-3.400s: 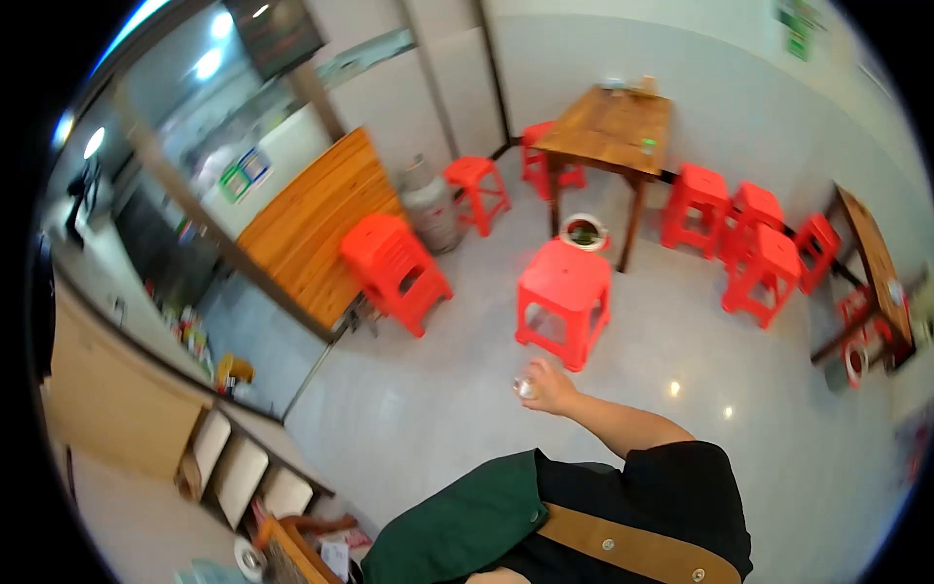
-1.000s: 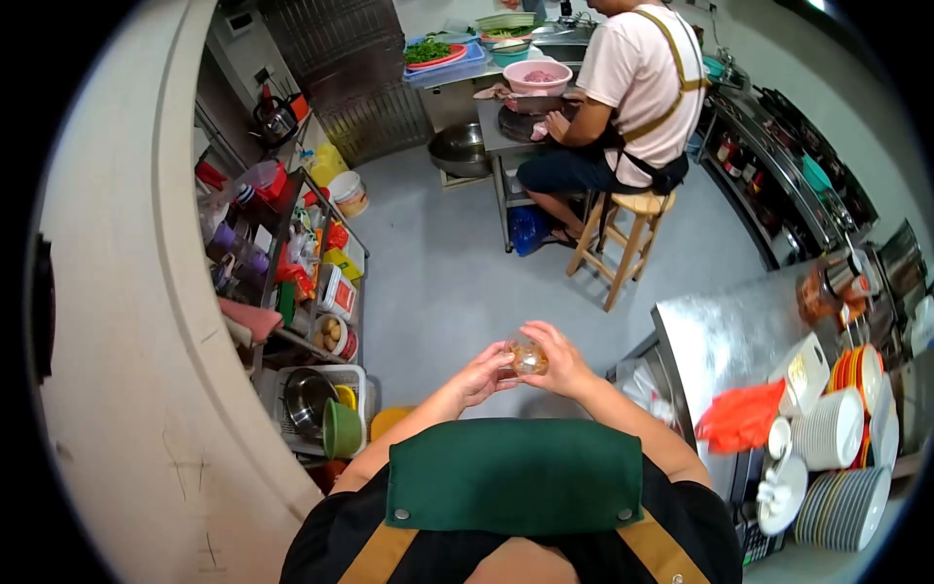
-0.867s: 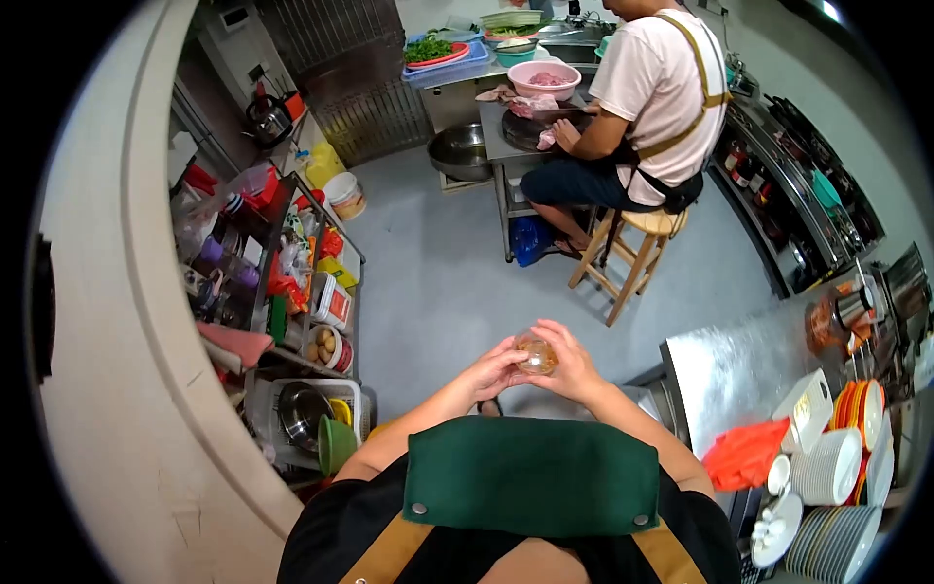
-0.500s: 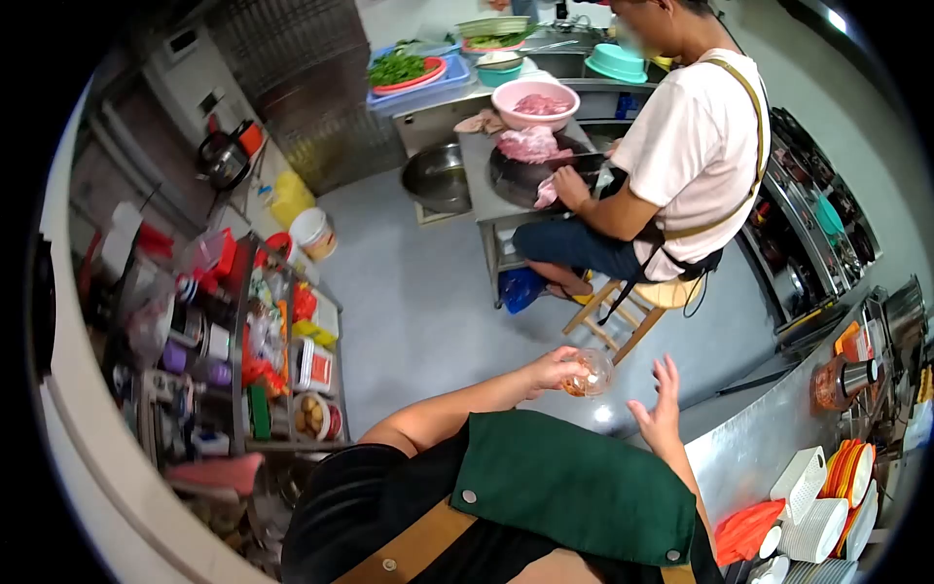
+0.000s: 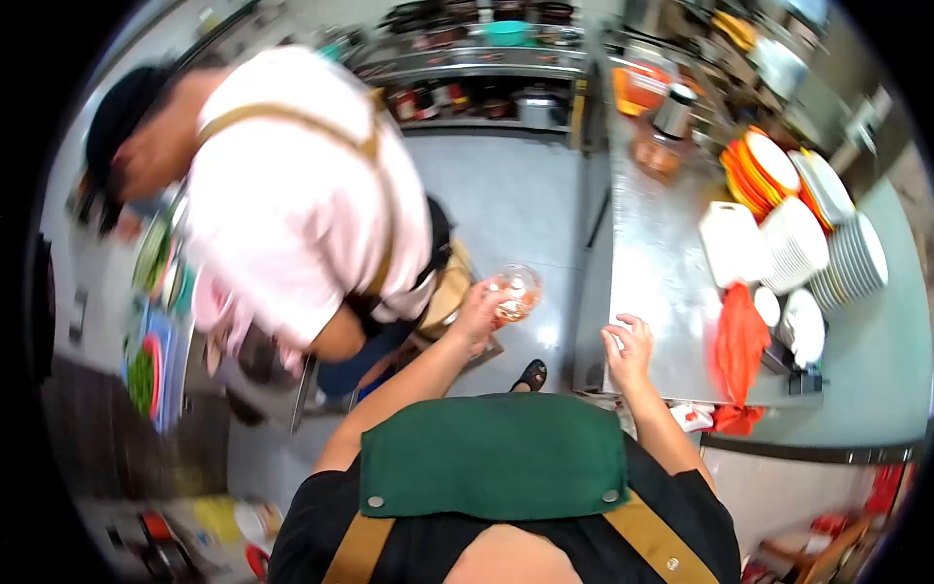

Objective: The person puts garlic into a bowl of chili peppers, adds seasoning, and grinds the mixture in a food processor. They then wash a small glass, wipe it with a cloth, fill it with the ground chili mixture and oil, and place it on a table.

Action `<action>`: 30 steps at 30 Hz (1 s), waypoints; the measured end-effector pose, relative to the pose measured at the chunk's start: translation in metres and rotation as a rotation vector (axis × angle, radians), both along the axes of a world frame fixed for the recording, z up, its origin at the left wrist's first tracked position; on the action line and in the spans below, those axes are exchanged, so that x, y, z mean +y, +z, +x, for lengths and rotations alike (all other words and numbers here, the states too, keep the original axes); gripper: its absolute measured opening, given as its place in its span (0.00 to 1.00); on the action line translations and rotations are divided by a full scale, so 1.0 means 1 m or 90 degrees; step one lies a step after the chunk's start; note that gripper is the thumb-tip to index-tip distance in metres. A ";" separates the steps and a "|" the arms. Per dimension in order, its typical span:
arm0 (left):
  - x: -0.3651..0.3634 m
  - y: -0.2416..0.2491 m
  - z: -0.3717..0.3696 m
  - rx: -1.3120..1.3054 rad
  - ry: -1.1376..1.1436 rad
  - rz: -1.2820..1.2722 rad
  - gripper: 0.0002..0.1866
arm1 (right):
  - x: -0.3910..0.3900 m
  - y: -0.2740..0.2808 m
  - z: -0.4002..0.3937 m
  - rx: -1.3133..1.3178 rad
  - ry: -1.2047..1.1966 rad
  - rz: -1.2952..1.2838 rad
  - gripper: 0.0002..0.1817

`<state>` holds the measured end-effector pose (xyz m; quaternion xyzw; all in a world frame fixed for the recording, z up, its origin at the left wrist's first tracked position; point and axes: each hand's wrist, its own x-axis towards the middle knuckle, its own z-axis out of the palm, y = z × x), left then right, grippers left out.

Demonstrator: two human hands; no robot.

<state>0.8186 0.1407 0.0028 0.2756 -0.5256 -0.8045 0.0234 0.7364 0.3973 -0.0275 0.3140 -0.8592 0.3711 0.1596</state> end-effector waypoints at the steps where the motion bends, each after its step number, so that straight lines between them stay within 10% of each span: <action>1: -0.002 0.000 -0.026 -0.002 -0.037 -0.001 0.21 | 0.002 -0.004 -0.012 -0.016 -0.027 -0.012 0.04; 20: -0.121 -0.078 -0.248 -0.115 -0.005 -0.059 0.36 | 0.118 0.015 -0.068 -0.170 -0.428 -0.138 0.08; 25: -0.198 -0.137 -0.250 -0.151 -0.030 0.023 0.13 | 0.115 0.009 -0.075 -0.033 -0.449 -0.093 0.06; 26: -0.216 -0.161 -0.252 -0.060 -0.078 0.106 0.03 | 0.109 0.011 -0.078 -0.084 -0.463 -0.091 0.06; 28: -0.272 -0.207 -0.254 0.079 -0.364 0.253 0.14 | 0.097 0.006 -0.088 -0.154 -0.468 -0.089 0.04; 30: -0.225 -0.133 -0.250 -0.174 -0.061 0.164 0.14 | 0.075 0.022 -0.108 -0.228 -0.443 -0.114 0.06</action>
